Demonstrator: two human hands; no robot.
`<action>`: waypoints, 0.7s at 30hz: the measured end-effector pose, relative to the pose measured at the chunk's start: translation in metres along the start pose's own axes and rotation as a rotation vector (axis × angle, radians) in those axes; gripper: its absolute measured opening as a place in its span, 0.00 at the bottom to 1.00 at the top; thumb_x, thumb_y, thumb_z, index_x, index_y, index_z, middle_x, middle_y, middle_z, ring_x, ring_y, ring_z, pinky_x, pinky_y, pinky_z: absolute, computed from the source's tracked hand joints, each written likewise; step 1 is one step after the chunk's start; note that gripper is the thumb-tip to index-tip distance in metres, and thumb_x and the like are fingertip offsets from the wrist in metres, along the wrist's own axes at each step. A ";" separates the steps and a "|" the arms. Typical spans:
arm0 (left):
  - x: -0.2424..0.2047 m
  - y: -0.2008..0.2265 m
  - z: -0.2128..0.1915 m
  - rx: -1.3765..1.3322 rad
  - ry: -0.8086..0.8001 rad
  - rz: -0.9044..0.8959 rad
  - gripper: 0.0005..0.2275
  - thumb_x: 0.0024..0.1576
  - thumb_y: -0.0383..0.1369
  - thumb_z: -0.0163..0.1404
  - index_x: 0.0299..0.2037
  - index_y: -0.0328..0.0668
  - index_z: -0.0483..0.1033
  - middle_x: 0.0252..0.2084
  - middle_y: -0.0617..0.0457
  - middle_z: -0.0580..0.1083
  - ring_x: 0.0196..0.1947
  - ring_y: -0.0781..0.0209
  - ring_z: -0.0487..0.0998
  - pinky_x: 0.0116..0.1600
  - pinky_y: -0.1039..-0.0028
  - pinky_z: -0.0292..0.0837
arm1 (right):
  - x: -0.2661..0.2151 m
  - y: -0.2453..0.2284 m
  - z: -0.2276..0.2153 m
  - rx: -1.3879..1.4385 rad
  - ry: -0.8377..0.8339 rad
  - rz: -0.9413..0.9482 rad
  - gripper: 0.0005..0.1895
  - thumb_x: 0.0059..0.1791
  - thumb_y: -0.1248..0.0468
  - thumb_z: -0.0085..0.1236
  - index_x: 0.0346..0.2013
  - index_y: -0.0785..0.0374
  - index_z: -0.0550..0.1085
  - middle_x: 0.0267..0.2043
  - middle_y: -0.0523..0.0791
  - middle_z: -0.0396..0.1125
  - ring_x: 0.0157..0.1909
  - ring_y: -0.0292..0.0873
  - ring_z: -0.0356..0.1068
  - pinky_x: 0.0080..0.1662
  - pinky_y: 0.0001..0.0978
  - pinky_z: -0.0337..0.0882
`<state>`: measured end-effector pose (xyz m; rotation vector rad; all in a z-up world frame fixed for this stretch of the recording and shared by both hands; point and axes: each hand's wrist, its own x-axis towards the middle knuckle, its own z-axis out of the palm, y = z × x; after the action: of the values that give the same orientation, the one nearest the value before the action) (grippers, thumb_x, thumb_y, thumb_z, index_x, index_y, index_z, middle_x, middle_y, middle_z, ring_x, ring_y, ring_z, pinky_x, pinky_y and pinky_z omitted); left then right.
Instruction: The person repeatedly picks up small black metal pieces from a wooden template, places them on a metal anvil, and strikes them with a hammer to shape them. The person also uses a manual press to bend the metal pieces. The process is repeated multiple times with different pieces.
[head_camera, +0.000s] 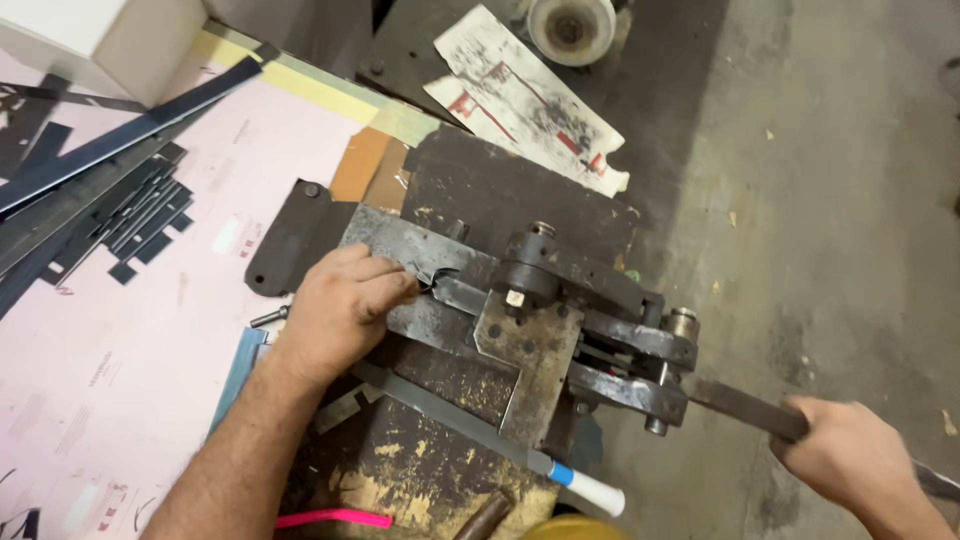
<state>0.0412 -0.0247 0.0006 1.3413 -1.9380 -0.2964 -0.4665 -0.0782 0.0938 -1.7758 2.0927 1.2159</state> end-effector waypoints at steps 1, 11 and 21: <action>-0.001 -0.003 0.000 0.002 0.004 -0.005 0.09 0.45 0.20 0.59 0.33 0.43 0.80 0.32 0.57 0.77 0.32 0.56 0.74 0.36 0.67 0.69 | 0.003 0.002 -0.001 -0.022 -0.005 0.009 0.12 0.40 0.49 0.63 0.37 0.43 0.81 0.38 0.45 0.80 0.48 0.52 0.77 0.50 0.45 0.76; -0.002 0.009 -0.010 -0.007 -0.056 0.014 0.08 0.44 0.22 0.60 0.31 0.43 0.79 0.31 0.55 0.76 0.32 0.53 0.73 0.38 0.65 0.69 | 0.005 0.007 0.029 0.140 0.002 -0.059 0.13 0.41 0.51 0.61 0.36 0.49 0.82 0.40 0.48 0.79 0.49 0.55 0.76 0.51 0.47 0.77; 0.008 0.021 -0.016 -0.061 0.105 -0.027 0.09 0.48 0.23 0.60 0.37 0.41 0.77 0.32 0.53 0.76 0.32 0.53 0.74 0.39 0.64 0.70 | -0.016 0.008 -0.014 0.060 -0.037 0.020 0.15 0.43 0.51 0.59 0.43 0.44 0.81 0.40 0.45 0.80 0.49 0.53 0.78 0.53 0.44 0.77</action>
<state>0.0357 -0.0193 0.0272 1.3186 -1.8110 -0.2897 -0.4635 -0.0756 0.1159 -1.6981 2.1089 1.1684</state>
